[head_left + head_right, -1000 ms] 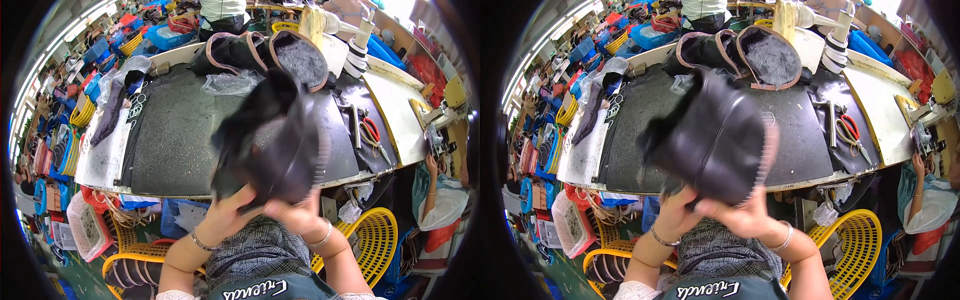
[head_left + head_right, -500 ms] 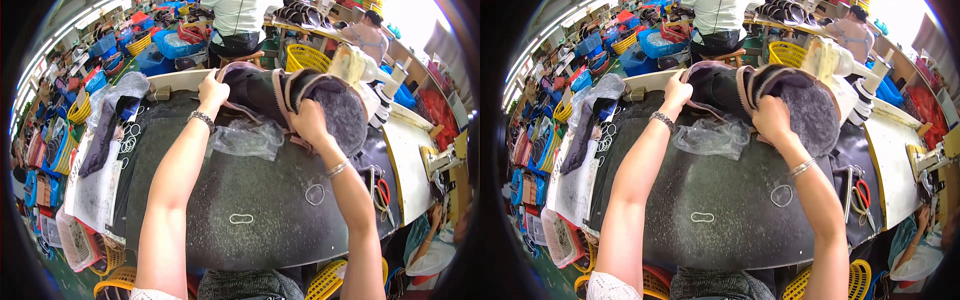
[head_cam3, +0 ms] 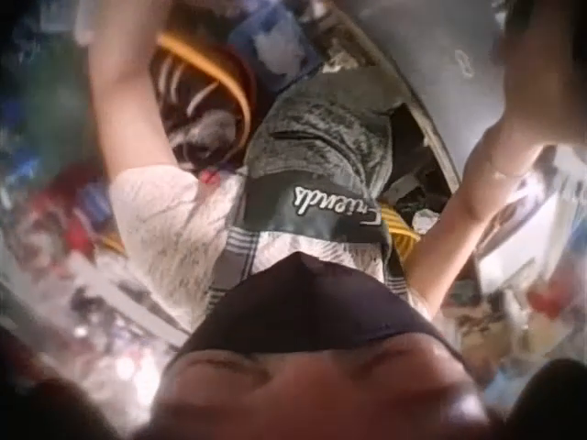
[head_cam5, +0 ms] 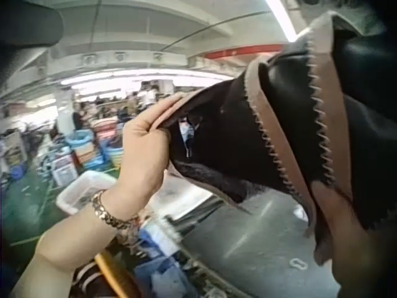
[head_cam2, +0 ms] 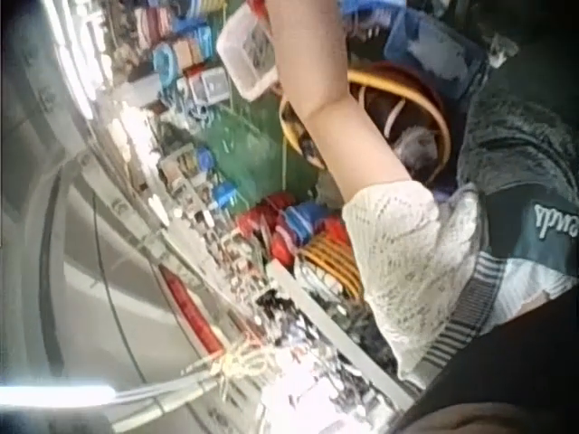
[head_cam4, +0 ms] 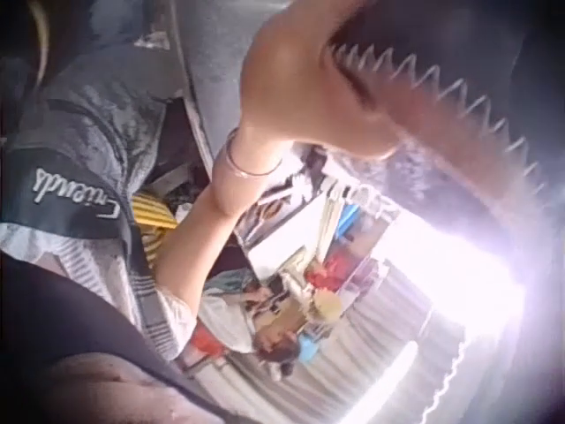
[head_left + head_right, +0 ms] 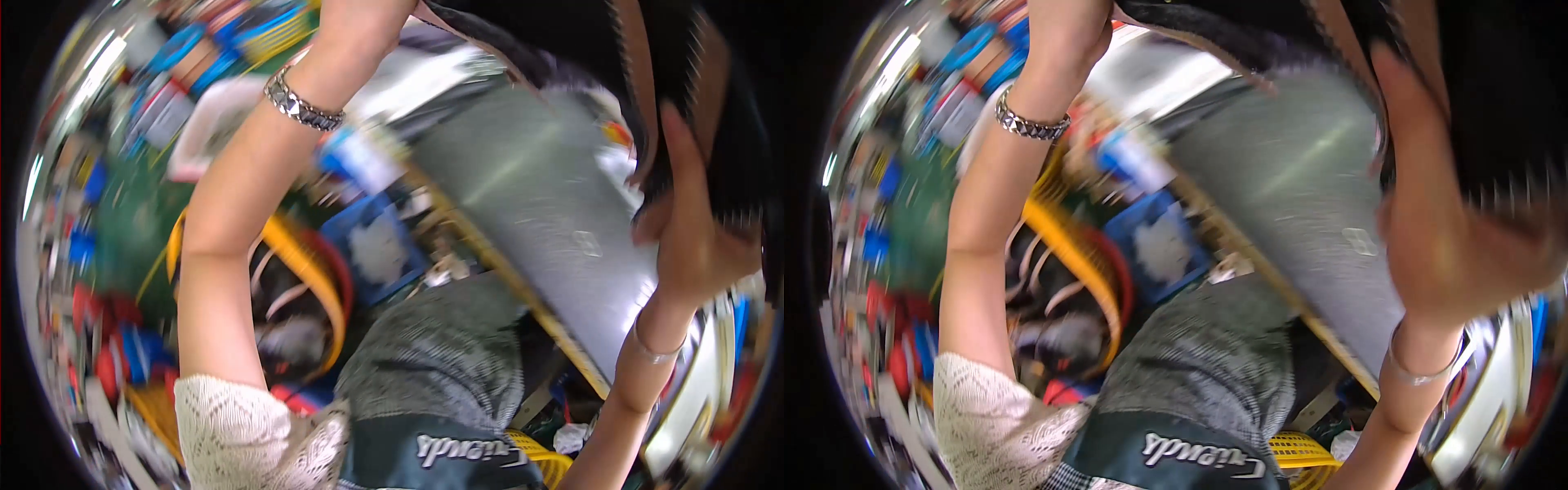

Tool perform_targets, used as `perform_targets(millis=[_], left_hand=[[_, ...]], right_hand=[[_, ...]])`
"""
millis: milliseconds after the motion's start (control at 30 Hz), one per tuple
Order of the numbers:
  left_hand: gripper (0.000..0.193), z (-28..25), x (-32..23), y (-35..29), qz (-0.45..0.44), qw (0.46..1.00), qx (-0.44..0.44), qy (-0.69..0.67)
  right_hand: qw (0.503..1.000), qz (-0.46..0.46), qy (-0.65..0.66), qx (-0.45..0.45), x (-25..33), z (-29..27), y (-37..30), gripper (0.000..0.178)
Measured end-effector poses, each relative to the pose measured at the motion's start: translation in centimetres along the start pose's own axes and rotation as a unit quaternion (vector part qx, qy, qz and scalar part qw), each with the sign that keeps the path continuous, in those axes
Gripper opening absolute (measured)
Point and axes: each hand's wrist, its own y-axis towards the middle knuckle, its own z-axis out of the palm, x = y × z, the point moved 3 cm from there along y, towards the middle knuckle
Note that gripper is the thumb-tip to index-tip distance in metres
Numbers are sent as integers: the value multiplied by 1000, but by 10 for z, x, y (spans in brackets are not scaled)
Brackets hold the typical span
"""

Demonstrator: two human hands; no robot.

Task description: The recorder is manually assembling and inspecting shoe components, specifically attaching linings and small parts to the upper of a boot in a factory setting.

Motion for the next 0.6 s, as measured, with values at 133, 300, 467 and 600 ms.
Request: perform_targets(millis=[133, 300, 467, 600], left_hand=[[60, -188, -78, -81, -51, 995, -20, 83], [47, -371, -162, -187, -237, 873, 10, 427], [95, -496, -80, -399, -496, 693, 119, 510], [126, -452, 14, -533, -482, 518, 55, 705]], right_hand=[[959, 93, 52, 262, 82, 107, -124, 21], [822, -51, 268, 499, 249, 247, -337, 32], [657, 98, 288, 690, 223, 331, -464, 50], [567, -43, 90, 818, 122, 370, -509, 52]])
